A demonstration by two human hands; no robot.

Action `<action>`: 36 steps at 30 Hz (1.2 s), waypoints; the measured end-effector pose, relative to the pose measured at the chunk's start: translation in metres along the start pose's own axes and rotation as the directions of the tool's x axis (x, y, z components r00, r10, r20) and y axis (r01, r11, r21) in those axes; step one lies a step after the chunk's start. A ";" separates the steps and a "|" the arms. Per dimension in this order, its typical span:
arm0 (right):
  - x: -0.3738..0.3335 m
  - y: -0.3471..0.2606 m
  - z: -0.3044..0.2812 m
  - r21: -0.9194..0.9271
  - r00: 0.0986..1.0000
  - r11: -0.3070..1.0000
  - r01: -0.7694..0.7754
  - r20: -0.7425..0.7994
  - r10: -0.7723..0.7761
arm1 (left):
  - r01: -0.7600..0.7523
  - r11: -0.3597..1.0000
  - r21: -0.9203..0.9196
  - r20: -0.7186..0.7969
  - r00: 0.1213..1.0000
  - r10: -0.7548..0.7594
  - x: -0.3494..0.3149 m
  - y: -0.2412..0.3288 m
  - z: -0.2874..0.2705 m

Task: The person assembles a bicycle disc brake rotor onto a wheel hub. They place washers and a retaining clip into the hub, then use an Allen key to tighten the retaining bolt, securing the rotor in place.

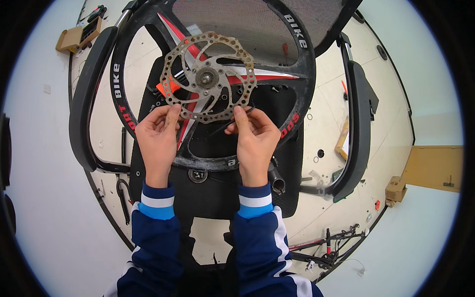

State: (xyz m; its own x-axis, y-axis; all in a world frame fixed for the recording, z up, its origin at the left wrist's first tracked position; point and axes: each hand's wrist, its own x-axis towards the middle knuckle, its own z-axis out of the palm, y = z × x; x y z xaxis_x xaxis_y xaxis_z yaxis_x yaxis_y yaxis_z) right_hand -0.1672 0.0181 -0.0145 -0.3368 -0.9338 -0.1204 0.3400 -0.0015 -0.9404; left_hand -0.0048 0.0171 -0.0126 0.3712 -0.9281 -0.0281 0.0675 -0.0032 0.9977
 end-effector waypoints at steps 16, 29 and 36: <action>0.005 -0.003 0.001 -0.003 1.000 1.000 0.002 0.021 -0.002 | 0.096 0.922 0.375 0.330 0.916 -0.229 -0.013 0.058 -0.025; 0.003 -0.004 0.003 -0.079 0.999 0.996 -0.051 -0.012 0.050 | -0.516 0.856 -0.035 0.856 0.427 0.293 -0.099 0.158 -0.038; 0.012 0.004 -0.014 -0.075 0.994 0.996 0.050 0.105 -0.042 | -0.498 0.866 -0.038 0.853 0.435 0.288 -0.100 0.155 -0.049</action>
State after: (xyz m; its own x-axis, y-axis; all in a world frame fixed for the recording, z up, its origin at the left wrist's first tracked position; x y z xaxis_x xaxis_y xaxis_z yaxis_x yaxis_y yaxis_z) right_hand -0.1818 0.0121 -0.0238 -0.2568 -0.9653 -0.0469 0.2561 -0.0212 -0.9664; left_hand 0.0139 0.1276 0.1414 -0.6094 -0.7222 0.3272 -0.0908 0.4735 0.8761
